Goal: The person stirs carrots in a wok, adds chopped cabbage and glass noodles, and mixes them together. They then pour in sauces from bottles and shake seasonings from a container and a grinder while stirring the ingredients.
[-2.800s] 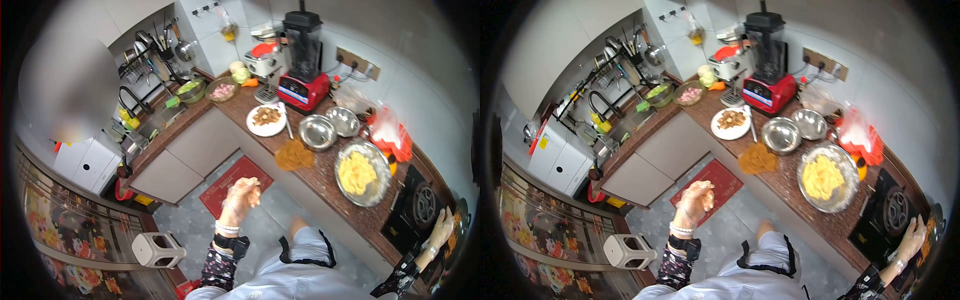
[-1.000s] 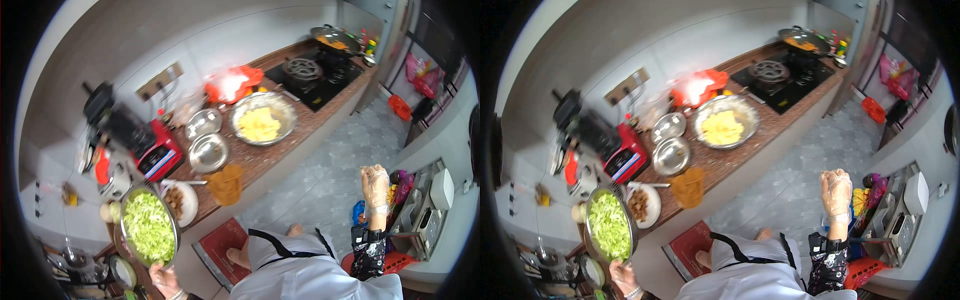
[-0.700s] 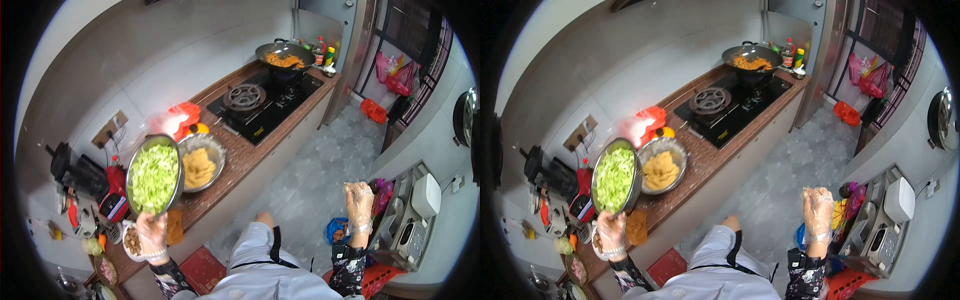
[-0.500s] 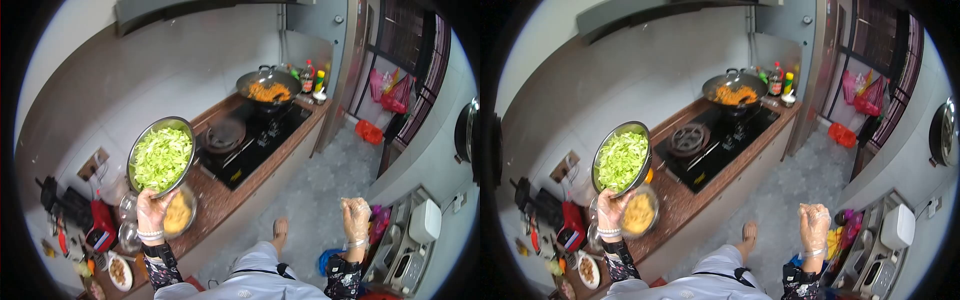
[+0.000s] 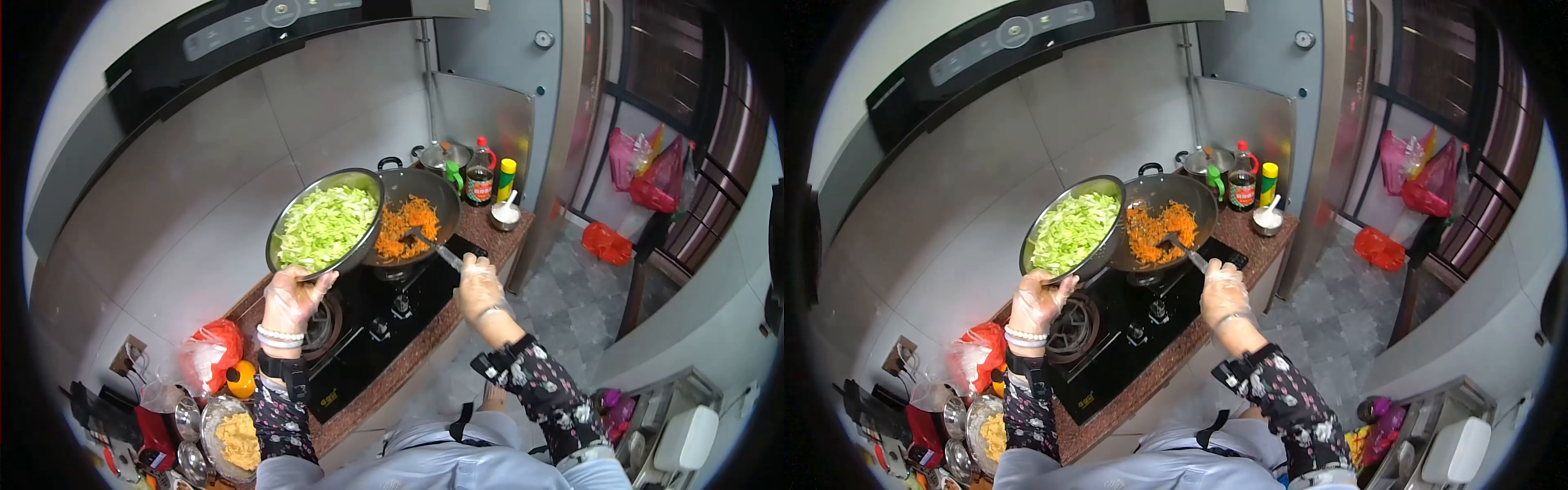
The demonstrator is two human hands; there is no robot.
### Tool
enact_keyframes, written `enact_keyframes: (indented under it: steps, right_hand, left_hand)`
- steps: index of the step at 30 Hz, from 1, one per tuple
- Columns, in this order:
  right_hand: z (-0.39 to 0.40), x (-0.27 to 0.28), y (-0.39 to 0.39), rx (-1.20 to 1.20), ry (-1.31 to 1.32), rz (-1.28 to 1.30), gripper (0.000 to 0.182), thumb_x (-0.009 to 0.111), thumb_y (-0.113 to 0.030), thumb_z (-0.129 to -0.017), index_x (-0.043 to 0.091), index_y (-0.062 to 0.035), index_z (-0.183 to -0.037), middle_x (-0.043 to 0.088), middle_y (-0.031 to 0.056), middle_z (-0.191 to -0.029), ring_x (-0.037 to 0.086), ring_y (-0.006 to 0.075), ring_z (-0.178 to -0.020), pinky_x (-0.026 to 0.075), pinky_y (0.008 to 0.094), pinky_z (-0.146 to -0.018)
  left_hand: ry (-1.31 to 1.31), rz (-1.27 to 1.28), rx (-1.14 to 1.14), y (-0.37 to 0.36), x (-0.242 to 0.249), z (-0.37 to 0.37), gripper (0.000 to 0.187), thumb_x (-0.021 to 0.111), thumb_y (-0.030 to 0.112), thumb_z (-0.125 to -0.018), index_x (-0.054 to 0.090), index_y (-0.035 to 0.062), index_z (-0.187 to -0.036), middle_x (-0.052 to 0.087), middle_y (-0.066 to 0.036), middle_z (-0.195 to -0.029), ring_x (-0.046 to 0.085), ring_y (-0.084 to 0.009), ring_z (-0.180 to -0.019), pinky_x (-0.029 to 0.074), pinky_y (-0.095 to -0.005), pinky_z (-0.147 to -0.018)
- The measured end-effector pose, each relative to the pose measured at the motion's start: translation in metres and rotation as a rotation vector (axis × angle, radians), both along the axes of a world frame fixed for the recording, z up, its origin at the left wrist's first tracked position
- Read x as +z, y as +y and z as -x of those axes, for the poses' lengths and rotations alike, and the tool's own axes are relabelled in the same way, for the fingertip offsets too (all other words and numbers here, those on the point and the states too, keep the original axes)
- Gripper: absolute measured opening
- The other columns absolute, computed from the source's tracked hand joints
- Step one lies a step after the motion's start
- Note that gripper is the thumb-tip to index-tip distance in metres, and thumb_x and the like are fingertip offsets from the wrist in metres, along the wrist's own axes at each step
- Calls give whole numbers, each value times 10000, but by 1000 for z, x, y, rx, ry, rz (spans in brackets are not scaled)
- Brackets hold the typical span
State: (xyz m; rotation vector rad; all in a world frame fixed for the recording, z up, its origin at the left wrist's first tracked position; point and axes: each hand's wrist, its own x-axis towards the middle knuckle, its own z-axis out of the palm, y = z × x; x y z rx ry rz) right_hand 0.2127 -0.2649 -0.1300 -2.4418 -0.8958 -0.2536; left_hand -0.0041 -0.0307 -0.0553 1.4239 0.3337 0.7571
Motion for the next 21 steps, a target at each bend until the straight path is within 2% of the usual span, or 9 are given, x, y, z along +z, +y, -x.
enact_keyframes:
  steps: [3, 5, 8, 10, 12, 16, 17, 18, 21]
  right_hand:
    - [-50, 7, 35, 134, 225, 126, 281, 501, -33, -876, 436, -4, -1149, 574, 277, -1089, 622, 414, -1008, 528, 474, -839]
    - [-82, 15, 56, 229, 191, 175, 256, 480, -47, -888, 460, -16, -1142, 606, 277, -1071, 637, 399, -991, 530, 458, -838]
    - [-136, 34, 86, 409, -32, 213, 224, 463, -68, -891, 548, -50, -1098, 648, 233, -1022, 655, 357, -966, 534, 429, -830]
    - [-186, 52, 97, 584, -207, 217, 229, 465, -79, -878, 616, -82, -1051, 668, 193, -981, 664, 328, -948, 536, 410, -821]
    - [-228, 84, 88, 661, -261, 167, 223, 500, -73, -833, 682, -112, -956, 677, 163, -950, 667, 319, -918, 539, 406, -803]
    - [-265, 129, 61, 783, -415, 366, 195, 535, -88, -800, 698, -114, -903, 680, 148, -894, 674, 306, -870, 544, 393, -762]
    - [-273, 118, 69, 812, -435, 391, 196, 535, -91, -799, 699, -117, -904, 683, 137, -889, 677, 298, -858, 546, 389, -750]
    - [-282, 97, 80, 855, -427, 328, 199, 532, -93, -806, 695, -123, -918, 680, 138, -879, 675, 307, -851, 545, 398, -747]
    - [-288, 56, 84, 859, -279, 222, 211, 529, -114, -826, 663, -132, -989, 670, 159, -868, 670, 325, -848, 543, 418, -738]
  left_hand:
    - [-233, 680, -19, 9, -6, -38, 383, 403, -29, -842, 426, -118, -1214, 530, -289, -1219, 560, -451, -1058, 545, -507, -891]
    - [-252, 753, 9, 2, -3, -54, 380, 383, -37, -849, 420, -114, -1219, 525, -285, -1227, 551, -454, -1074, 533, -521, -905]
    - [-251, 394, 139, 1, -22, -78, 275, 499, -24, -860, 506, -114, -1120, 577, -281, -1177, 598, -360, -1047, 563, -397, -842]
    - [2, -46, 349, -22, -9, -100, 359, 384, -29, -871, 423, -110, -1219, 518, -275, -1268, 584, -414, -1062, 540, -509, -886]
    - [-253, 690, 427, -32, 18, -130, 378, 366, -16, -890, 378, -107, -1256, 497, -261, -1299, 585, -429, -1064, 520, -566, -904]
    - [55, 475, 679, -14, 7, -156, 446, 341, -36, -874, 281, -95, -1312, 457, -262, -1318, 617, -445, -1000, 606, -540, -709]
    - [272, 368, 849, -12, 13, -177, 503, 377, -52, -861, 261, -36, -1350, 461, -272, -1306, 645, -411, -950, 630, -455, -583]
    - [317, 360, 813, 16, -4, -178, 619, 424, -74, -866, 218, 96, -1424, 469, -282, -1282, 621, -426, -1014, 616, -480, -705]
    - [758, -179, 1058, 40, -16, -216, 786, 505, -87, -814, 142, 102, -1485, 387, -302, -1370, 582, -440, -1087, 540, -420, -885]
